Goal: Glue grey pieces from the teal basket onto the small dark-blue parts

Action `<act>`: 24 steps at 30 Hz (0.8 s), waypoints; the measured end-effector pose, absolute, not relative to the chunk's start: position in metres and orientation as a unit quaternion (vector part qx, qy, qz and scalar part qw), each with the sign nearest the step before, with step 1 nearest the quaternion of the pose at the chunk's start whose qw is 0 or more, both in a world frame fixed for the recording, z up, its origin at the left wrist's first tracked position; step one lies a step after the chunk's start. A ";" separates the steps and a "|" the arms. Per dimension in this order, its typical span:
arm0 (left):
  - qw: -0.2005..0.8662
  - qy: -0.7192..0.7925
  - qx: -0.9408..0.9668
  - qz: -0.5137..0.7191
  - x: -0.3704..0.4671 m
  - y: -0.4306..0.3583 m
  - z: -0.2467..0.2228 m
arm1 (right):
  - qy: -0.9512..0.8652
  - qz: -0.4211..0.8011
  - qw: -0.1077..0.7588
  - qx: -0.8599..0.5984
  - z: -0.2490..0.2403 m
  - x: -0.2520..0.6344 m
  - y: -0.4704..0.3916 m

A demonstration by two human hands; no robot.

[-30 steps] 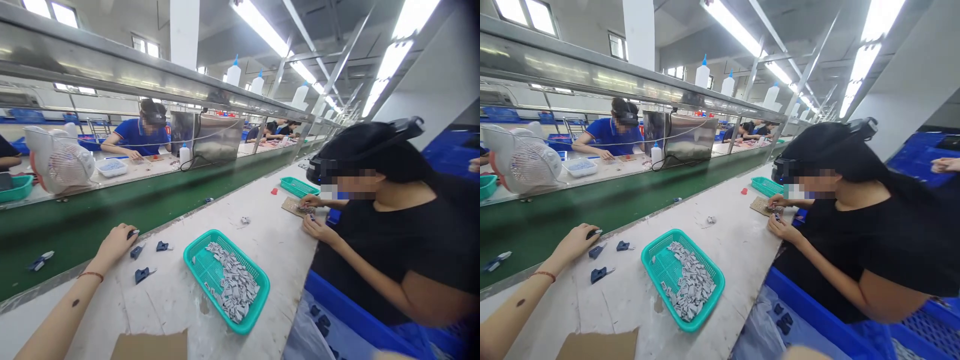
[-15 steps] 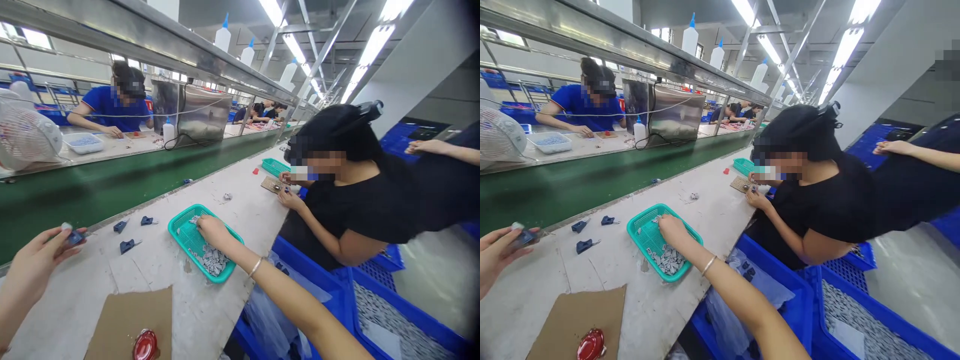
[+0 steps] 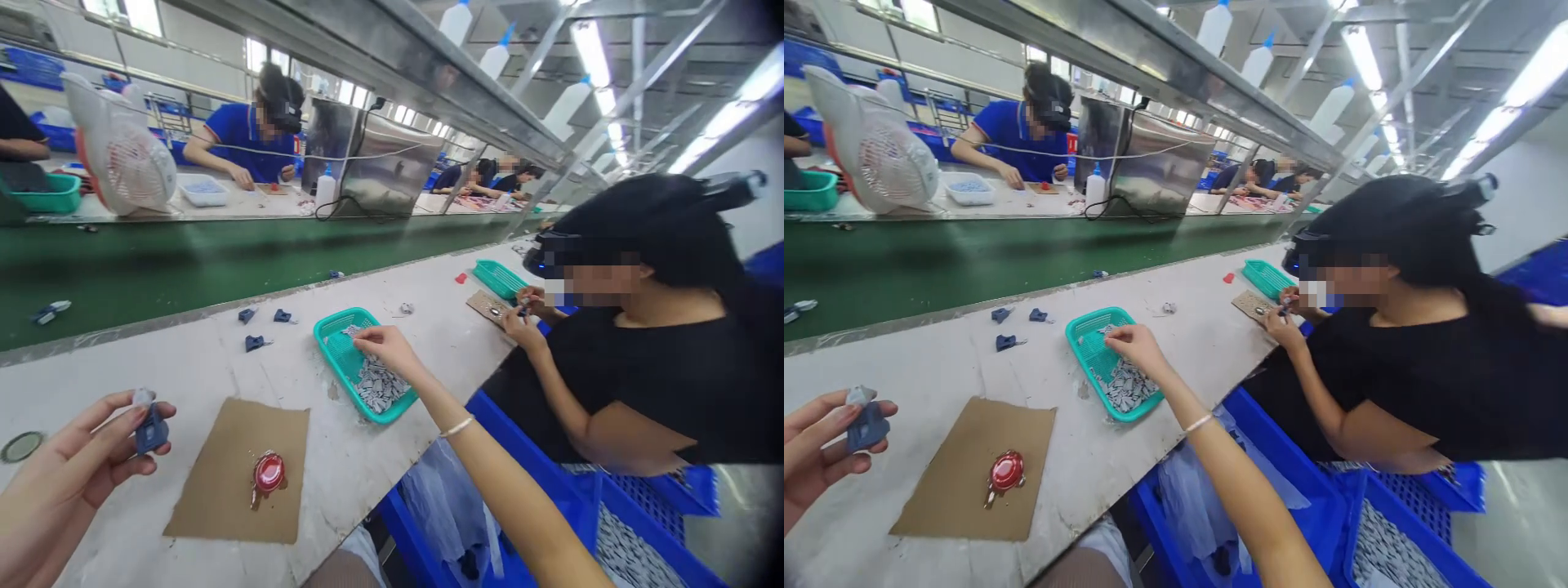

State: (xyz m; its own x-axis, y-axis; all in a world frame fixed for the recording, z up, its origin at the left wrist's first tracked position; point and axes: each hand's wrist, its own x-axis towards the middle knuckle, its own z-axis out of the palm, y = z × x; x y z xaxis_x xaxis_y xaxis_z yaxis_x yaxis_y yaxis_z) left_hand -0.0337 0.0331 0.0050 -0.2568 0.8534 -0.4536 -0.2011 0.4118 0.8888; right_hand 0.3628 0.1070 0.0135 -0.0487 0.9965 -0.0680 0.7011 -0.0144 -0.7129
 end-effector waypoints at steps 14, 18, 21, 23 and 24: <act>0.609 0.586 0.167 0.508 0.025 -0.078 -0.012 | -0.507 0.492 0.338 -0.622 -0.005 0.288 -0.011; 0.616 0.575 0.157 0.515 0.035 -0.087 -0.024 | -0.535 0.402 0.325 -0.668 -0.037 0.282 -0.025; 0.622 0.573 0.191 0.499 0.035 -0.087 -0.028 | -0.546 0.363 0.319 -0.684 -0.046 0.284 -0.025; 0.620 0.572 0.199 0.499 0.035 -0.085 -0.028 | -0.553 0.342 0.315 -0.691 -0.046 0.285 -0.025; 0.618 0.570 0.200 0.502 0.036 -0.084 -0.028 | -0.557 0.333 0.312 -0.694 -0.044 0.286 -0.025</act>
State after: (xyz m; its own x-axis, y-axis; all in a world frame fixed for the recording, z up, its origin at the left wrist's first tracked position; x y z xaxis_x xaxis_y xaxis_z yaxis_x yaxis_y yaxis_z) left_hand 0.0358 -0.0842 -0.0280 -0.1547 0.8498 -0.5038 -0.3930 0.4150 0.8206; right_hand 0.2856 -0.0246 -0.0444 0.1572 0.9809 -0.1145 0.5653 -0.1844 -0.8040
